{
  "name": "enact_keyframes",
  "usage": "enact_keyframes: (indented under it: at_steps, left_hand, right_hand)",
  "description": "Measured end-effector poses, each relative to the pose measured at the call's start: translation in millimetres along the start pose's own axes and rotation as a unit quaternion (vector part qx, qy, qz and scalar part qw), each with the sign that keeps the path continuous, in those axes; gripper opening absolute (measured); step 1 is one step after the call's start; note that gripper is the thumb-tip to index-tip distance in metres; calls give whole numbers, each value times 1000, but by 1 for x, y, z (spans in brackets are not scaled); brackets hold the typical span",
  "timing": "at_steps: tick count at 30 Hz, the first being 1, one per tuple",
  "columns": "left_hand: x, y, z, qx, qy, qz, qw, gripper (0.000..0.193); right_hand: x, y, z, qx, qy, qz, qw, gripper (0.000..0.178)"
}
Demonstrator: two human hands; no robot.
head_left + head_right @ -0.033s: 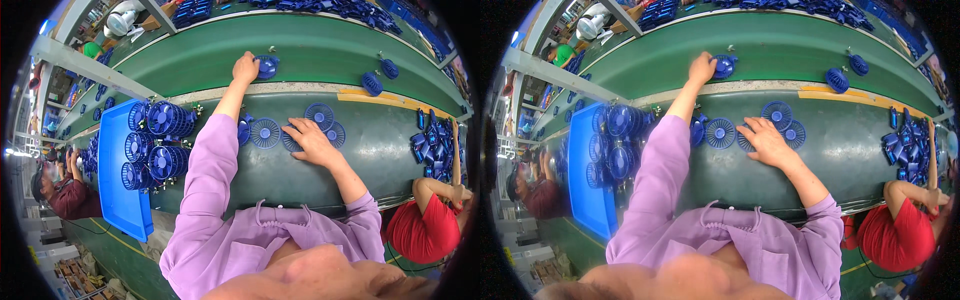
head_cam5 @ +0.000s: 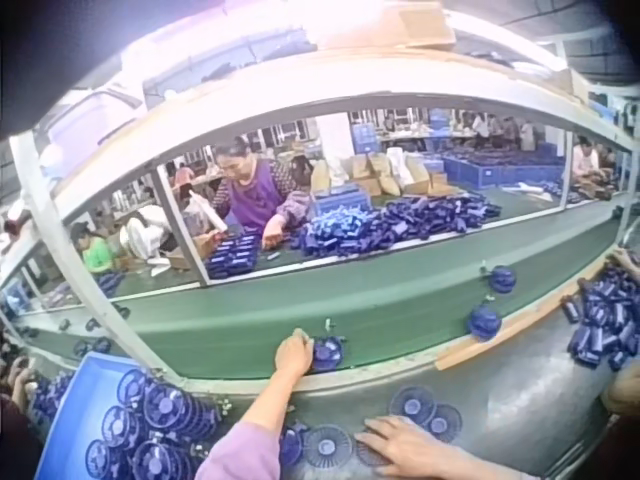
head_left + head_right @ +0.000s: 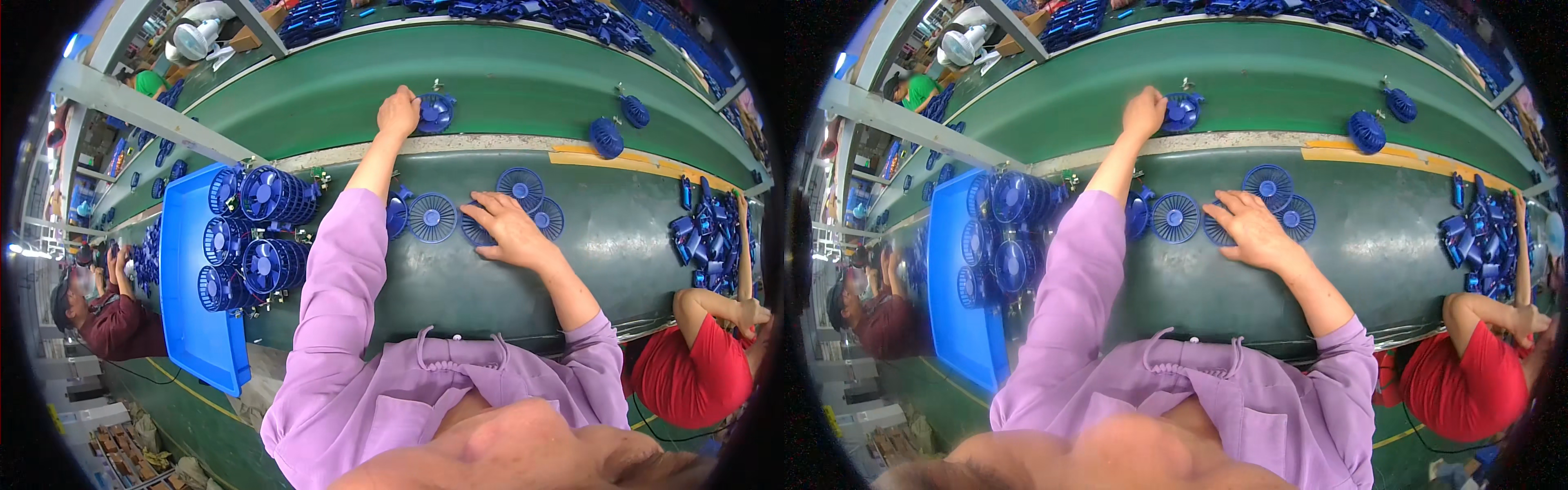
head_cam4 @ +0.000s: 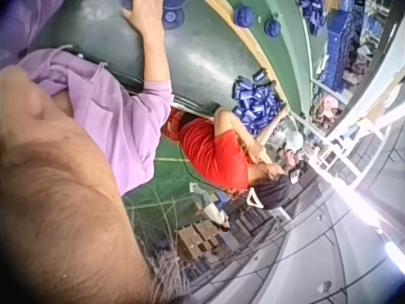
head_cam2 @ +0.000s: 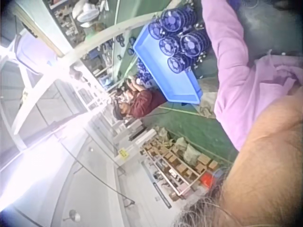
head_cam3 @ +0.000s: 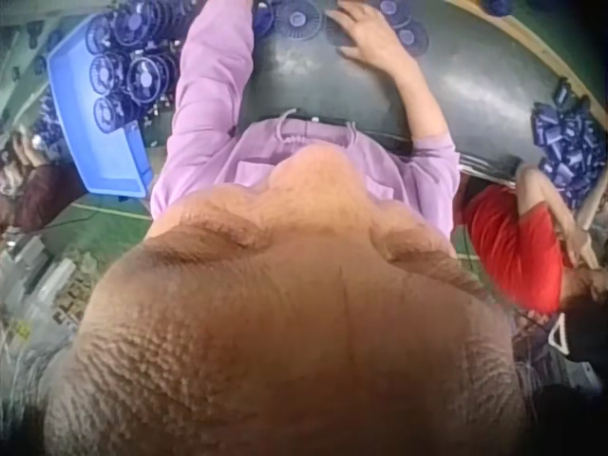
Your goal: The person assembles small electric fans by picking up fan motor assemblies and grilles, pressing the covers onto the fan bodies by hand, and placing the assembled parts back onto the conveyor belt.
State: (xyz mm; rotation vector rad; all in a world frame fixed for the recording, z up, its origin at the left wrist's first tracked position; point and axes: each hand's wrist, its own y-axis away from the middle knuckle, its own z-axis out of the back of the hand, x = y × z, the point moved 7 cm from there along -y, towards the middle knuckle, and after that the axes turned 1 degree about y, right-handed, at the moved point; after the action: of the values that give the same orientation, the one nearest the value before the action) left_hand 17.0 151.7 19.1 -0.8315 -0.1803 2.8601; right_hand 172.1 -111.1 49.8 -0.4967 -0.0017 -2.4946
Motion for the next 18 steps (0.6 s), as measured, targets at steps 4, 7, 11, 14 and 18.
enact_keyframes:
  at_steps: [4,7,11,14,18]
  left_hand:
    - [7,22,22,-95,74,-28,992,29]
    - [16,43,23,-18,386,28,922,48]
    - [-23,104,38,55,573,60,816,57]
    - [-31,144,40,99,656,80,744,60]
    - [-28,179,45,109,745,59,655,45]
  right_hand:
    - [-6,-11,35,-67,-152,-19,986,62]
    - [-17,-29,49,-46,-348,-123,928,42]
    - [-32,-45,61,-254,-475,-84,838,35]
    - [-23,-55,61,-304,-507,-83,803,37]
    - [6,-62,72,-369,-301,-97,874,46]
